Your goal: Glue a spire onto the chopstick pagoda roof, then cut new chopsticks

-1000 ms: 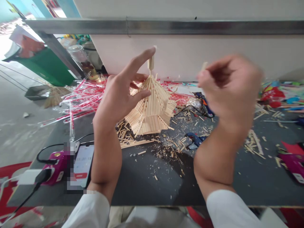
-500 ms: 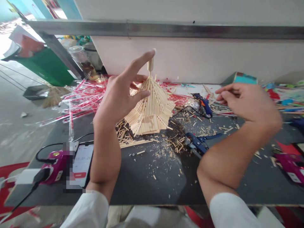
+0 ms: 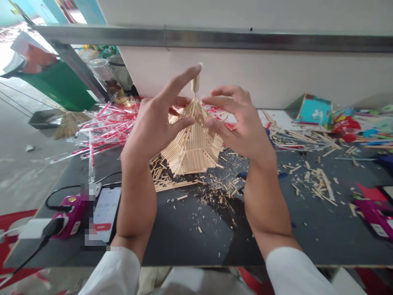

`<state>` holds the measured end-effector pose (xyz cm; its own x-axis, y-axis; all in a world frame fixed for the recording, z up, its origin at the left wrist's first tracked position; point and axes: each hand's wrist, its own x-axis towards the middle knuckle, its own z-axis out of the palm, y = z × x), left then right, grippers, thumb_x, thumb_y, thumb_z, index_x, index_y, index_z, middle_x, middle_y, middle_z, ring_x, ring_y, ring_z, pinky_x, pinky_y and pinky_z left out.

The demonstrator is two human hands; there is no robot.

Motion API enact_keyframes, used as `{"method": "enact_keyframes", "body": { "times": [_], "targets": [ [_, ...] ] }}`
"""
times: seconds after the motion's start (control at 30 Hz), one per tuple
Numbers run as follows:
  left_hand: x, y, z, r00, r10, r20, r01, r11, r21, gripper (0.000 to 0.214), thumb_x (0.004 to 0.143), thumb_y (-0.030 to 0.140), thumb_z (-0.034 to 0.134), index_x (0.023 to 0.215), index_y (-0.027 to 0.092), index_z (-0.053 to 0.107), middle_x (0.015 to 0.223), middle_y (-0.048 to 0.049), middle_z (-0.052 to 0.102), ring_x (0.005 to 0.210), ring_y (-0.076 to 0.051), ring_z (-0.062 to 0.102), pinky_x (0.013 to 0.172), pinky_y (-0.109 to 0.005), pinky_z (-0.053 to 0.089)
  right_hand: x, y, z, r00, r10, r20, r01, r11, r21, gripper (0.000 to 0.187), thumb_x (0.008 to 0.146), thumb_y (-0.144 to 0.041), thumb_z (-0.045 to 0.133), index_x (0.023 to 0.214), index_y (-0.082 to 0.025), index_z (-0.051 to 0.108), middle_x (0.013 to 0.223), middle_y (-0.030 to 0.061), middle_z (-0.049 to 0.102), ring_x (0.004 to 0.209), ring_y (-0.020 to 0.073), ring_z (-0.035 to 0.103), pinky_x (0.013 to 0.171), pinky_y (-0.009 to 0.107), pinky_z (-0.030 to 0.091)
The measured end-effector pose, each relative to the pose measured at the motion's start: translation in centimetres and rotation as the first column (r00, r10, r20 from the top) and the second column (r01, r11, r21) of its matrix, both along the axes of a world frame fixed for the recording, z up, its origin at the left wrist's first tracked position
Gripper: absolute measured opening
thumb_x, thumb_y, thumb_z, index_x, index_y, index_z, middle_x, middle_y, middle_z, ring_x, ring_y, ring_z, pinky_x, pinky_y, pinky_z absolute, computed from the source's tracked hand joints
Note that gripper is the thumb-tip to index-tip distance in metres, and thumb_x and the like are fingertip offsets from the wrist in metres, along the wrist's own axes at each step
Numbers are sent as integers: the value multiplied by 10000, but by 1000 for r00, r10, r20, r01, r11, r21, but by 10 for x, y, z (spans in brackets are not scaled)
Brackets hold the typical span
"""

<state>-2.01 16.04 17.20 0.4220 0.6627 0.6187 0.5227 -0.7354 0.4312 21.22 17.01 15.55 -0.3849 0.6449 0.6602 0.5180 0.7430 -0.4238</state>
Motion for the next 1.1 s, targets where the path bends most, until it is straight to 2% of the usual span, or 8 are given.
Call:
{"method": "enact_keyframes", "body": {
  "times": [0.17,0.37,0.47,0.57,0.67,0.77,0.9,1.1],
  "targets": [
    [0,0,0,1000,5,4,-5,1000,3,791,940,214,639,1612,479,315,1610,19,480,1190,-263,709,931,-372,640,-5,12,-6,998,49,-25,-50,998,-31,394,963,-563,639,1276,-328,686,1356,63,635,1352,305,549,1192,590,417],
    [0,1,-1,999,-8,48,9,1000,-18,742,934,208,659,1579,454,386,1626,33,455,1155,-236,716,911,-347,639,-8,18,0,986,149,-75,-155,985,-78,343,971,-497,657,1226,-270,684,1312,52,679,1313,257,596,1160,471,476],
    [0,0,0,999,-13,49,15,1000,-28,731,944,190,649,1576,452,392,1618,35,465,1165,-229,712,931,-344,634,-9,23,3,974,197,-114,-212,968,-134,324,977,-449,660,1215,-230,673,1297,63,684,1281,255,615,1114,448,500],
    [1,-1,0,999,-11,48,12,1000,-27,736,947,199,662,1582,450,386,1607,31,478,1171,-233,710,939,-345,634,-8,29,8,961,252,-110,-269,944,-190,404,962,-476,674,1245,-189,641,1267,86,684,1239,259,638,1117,461,496],
    [1,-1,0,999,3,33,-3,1000,-10,758,951,218,668,1596,465,354,1613,22,471,1169,-248,712,936,-364,635,-6,37,13,955,293,-37,-293,925,-241,554,903,-540,735,1301,-172,617,1313,106,667,1255,269,633,1144,467,486],
    [1,-1,0,999,9,37,-9,1000,-10,771,940,177,654,1587,480,363,1602,39,484,1161,-240,715,934,-366,636,-6,43,15,958,281,-55,-284,914,-291,600,840,-603,778,1271,-210,640,1312,94,683,1240,265,646,1139,448,509],
    [1,0,0,998,-2,62,3,1000,-18,771,910,129,665,1570,436,411,1576,57,519,1144,-199,717,928,-319,633,-12,48,9,953,200,-229,-270,903,-334,574,810,-691,756,1143,-233,661,1159,72,740,1112,253,707,1013,419,599],
    [1,0,0,999,18,51,-17,1000,-16,755,916,134,673,1565,418,415,1562,96,527,1138,-171,712,938,-287,627,-27,51,4,948,78,-308,-170,944,-283,624,742,-741,777,1103,-251,639,1035,47,760,1003,247,742,902,400,641]
  ]
}}
